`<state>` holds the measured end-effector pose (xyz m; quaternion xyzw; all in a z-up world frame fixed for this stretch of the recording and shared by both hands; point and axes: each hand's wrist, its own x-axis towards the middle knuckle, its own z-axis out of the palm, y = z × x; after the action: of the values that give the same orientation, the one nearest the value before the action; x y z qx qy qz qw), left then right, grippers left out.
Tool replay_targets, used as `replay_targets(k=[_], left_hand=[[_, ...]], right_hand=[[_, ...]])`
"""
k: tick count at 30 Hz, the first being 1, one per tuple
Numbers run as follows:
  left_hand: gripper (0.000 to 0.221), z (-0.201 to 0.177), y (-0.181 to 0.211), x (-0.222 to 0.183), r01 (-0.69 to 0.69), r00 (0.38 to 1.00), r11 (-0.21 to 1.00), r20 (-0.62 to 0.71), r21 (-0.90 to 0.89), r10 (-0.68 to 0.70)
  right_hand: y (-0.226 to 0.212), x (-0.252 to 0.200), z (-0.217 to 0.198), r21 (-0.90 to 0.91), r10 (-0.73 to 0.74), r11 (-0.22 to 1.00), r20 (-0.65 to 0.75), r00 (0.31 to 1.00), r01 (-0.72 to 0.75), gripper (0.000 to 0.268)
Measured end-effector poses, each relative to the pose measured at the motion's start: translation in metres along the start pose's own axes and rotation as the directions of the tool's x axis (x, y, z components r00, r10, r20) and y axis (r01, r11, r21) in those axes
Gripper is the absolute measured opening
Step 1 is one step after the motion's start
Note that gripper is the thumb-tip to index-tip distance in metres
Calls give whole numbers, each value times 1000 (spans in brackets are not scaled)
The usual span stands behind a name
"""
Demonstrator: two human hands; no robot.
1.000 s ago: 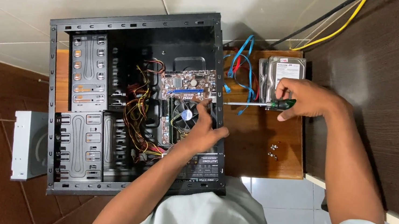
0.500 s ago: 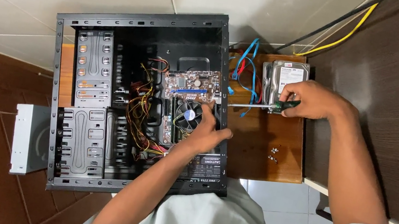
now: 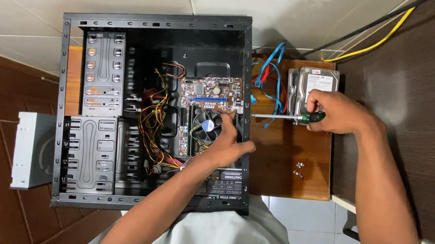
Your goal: Installing a cooling fan into a computer case using a screwdriver and screws
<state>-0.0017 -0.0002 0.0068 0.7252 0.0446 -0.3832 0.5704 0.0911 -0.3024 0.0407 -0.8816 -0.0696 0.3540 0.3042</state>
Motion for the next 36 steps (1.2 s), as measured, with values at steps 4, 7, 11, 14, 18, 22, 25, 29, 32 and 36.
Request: replay_targets(k=[4,7,11,14,18,22,25,29,32,36], left_hand=[[112,-1,-9,6,-12,1000,1000,-14,-5,12],[106,-1,-5,3,-17,1000,1000,-20,-21,16],[101,-2,-3,2,-4,1000,1000,-11,-10,4],[99,-1,-6,4,-14,1000,1000,-16,-11,14],[101,-3,0,2,-27,999,1000,-27,-12,26],[98,-3,-3,0,-33,999,999,-18,-43,32],[102,-3,-8,3,-40,999,998,-15,-39,39],[105,-6,-3,-5,-43,999,998,-12,-48,42],[108,-6,-7,-1,-42,999,998,-8,-55,42],[109,-4,-17,8,-43,999,998,-6,-54,42]], right_hand=[[-2,3,2,-24,-7,1000,-38,999,6,37],[3,4,7,-35,-10,999,-52,999,9,37],[4,5,10,-14,18,1000,-39,999,-18,36],[-34,-17,3,-32,99,995,-13,995,-99,30],[-19,-12,10,6,126,992,13,992,-126,29],[-4,-5,17,-39,65,997,-4,998,-65,51],[-3,-3,18,-63,11,998,-66,998,-16,41],[-8,-6,18,-93,-17,996,-122,992,5,37],[-11,-6,16,-144,-21,990,-147,989,0,34],[-21,-12,12,-144,14,989,-164,986,-38,20]])
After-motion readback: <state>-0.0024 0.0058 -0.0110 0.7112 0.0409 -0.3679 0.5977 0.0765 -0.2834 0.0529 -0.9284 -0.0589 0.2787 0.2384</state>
